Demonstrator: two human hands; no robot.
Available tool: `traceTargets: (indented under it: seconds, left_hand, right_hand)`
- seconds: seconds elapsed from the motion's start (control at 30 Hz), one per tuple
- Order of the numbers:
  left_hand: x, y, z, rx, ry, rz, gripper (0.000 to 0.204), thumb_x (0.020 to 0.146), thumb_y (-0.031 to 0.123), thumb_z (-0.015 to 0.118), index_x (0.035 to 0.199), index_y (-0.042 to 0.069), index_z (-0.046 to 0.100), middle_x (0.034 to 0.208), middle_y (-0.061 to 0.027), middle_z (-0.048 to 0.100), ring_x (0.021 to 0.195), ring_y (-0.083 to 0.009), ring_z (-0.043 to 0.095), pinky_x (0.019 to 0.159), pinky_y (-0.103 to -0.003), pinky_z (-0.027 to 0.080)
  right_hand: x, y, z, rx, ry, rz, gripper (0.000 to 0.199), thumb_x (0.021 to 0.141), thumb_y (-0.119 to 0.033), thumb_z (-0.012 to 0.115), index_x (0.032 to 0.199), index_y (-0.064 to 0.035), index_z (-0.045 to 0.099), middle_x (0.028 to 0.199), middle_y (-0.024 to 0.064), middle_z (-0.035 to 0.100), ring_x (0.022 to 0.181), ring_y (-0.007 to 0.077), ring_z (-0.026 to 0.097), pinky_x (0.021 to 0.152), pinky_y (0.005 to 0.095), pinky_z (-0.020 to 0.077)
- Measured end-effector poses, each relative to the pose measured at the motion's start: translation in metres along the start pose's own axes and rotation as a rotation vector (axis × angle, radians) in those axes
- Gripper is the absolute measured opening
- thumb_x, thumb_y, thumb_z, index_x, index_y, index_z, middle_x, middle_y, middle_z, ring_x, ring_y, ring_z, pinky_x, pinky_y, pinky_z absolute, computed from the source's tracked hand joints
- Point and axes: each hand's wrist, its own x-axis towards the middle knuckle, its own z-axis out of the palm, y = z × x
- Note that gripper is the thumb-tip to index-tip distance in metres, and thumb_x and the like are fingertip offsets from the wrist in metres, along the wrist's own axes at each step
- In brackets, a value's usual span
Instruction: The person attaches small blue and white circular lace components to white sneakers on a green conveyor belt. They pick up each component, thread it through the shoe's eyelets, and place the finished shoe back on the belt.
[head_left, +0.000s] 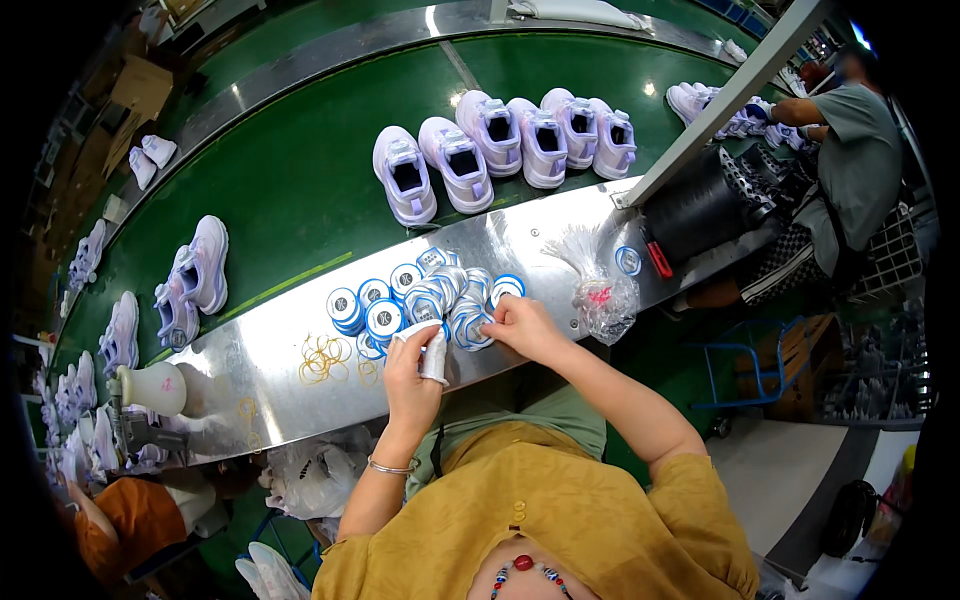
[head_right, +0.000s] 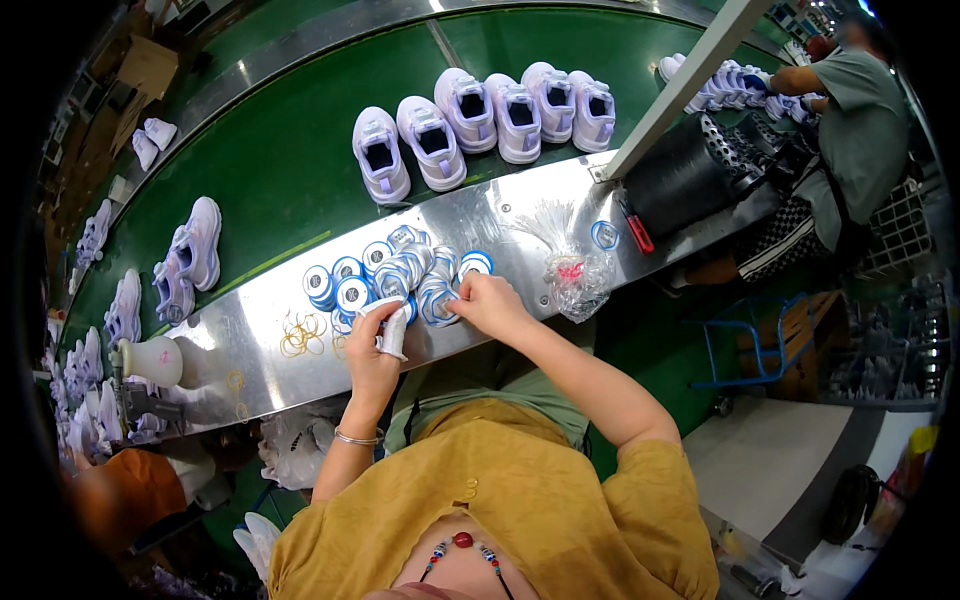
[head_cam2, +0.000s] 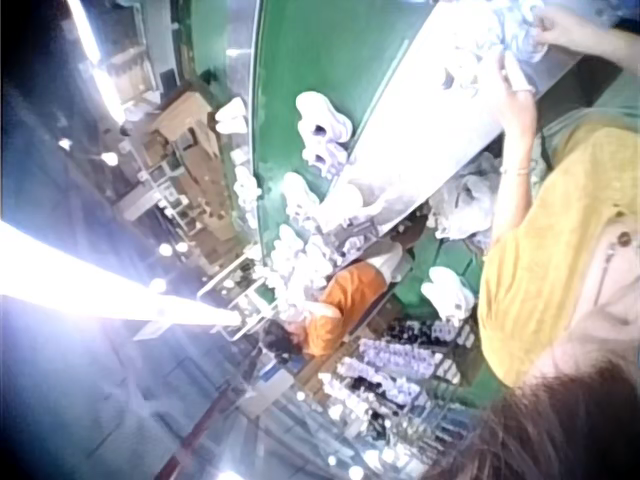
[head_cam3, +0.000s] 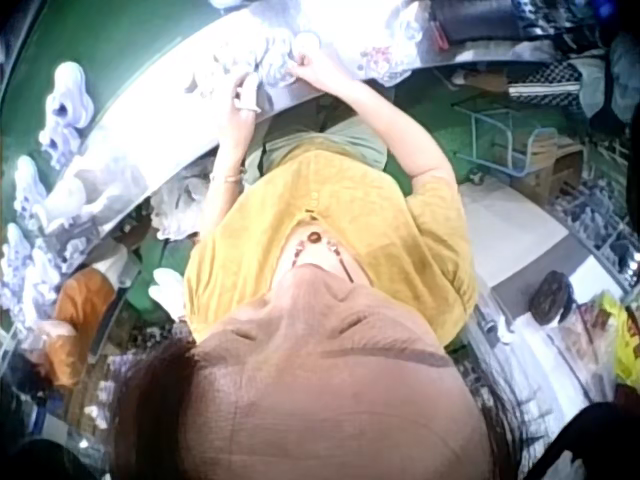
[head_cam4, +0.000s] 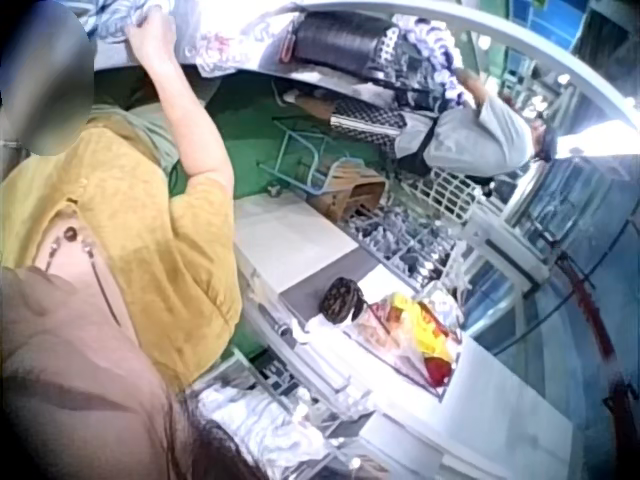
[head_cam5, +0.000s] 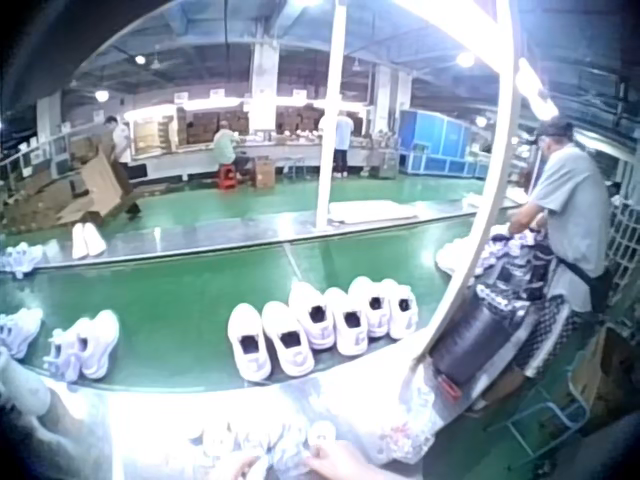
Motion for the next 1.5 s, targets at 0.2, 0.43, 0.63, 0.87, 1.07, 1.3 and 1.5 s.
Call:
traceTargets:
  seconds: [0.2,0.43,0.63,0.87,1.07,1.3,1.5]
  left_hand:
    - [0.003,-0.003,0.013,-0.004,-0.035,0.059,0.021,0.080,0.000,0.062,0.101,0.003,0.063,0.088,-0.0127,0.061,0.075,-0.0256,0.056,0.064,-0.031,0.046]
    - [0.013,0.009,0.016,0.001,-0.075,0.057,0.020,0.083,0.004,0.063,0.103,0.004,0.064,0.091,-0.0114,0.062,0.076,-0.0219,0.057,0.067,-0.028,0.046]
    - [0.034,0.022,0.019,-0.181,-0.137,0.018,0.025,0.084,0.008,0.064,0.108,0.002,0.061,0.092,-0.0088,0.063,0.077,-0.0169,0.058,0.067,-0.027,0.046]
    - [0.055,0.035,0.025,-0.575,-0.275,-0.375,0.016,0.088,0.018,0.064,0.092,0.002,0.061,0.074,0.0015,0.060,0.064,-0.0047,0.051,0.056,-0.020,0.040]
    - [0.049,0.022,0.030,-0.583,-0.130,-0.399,0.012,0.088,0.016,0.064,0.089,0.004,0.061,0.065,0.0063,0.051,0.055,-0.0009,0.040,0.048,-0.018,0.030]
    - [0.061,0.013,0.031,-0.538,-0.101,-0.419,0.014,0.088,0.015,0.064,0.094,0.003,0.060,0.071,0.0045,0.056,0.058,-0.0017,0.046,0.051,-0.017,0.035]
    - [0.089,0.009,0.018,-0.457,-0.035,-0.400,0.016,0.088,0.014,0.064,0.093,0.000,0.061,0.073,0.0033,0.058,0.062,-0.0026,0.049,0.055,-0.017,0.038]
  right_hand:
    - [-0.002,-0.005,-0.030,-0.119,0.089,-0.135,0.016,0.075,-0.022,0.064,0.076,-0.0057,0.067,0.073,0.0156,0.064,0.067,0.0337,0.062,0.061,0.0430,0.0471]
    - [-0.006,-0.019,-0.062,-0.147,-0.037,-0.188,0.014,0.077,-0.018,0.062,0.075,-0.0045,0.065,0.069,0.0122,0.063,0.067,0.0268,0.062,0.060,0.0385,0.0456]
    - [-0.004,-0.033,-0.099,0.423,-0.253,-0.112,0.008,0.079,-0.010,0.064,0.077,-0.0028,0.062,0.070,-0.0043,0.056,0.065,0.0039,0.048,0.058,0.0198,0.0376]
    - [0.013,-0.054,-0.103,0.177,-0.102,-0.355,0.010,0.079,-0.014,0.065,0.081,-0.0037,0.063,0.065,-0.0008,0.057,0.060,0.0068,0.050,0.056,0.0246,0.0396]
    - [0.129,-0.052,-0.128,-0.615,0.584,-0.492,0.022,0.074,-0.024,0.068,0.085,-0.0057,0.063,0.073,0.0121,0.065,0.072,0.0326,0.064,0.062,0.0417,0.0494]
    - [0.189,-0.073,-0.126,-0.903,0.377,-0.122,0.015,0.075,-0.019,0.066,0.086,-0.0101,0.072,0.088,0.0125,0.070,0.085,0.0281,0.068,0.068,0.0383,0.0540]
    - [0.175,-0.026,-0.169,-1.125,0.333,-0.049,0.012,0.077,-0.012,0.061,0.081,-0.0111,0.072,0.086,0.0103,0.070,0.080,0.0262,0.069,0.065,0.0361,0.0544]
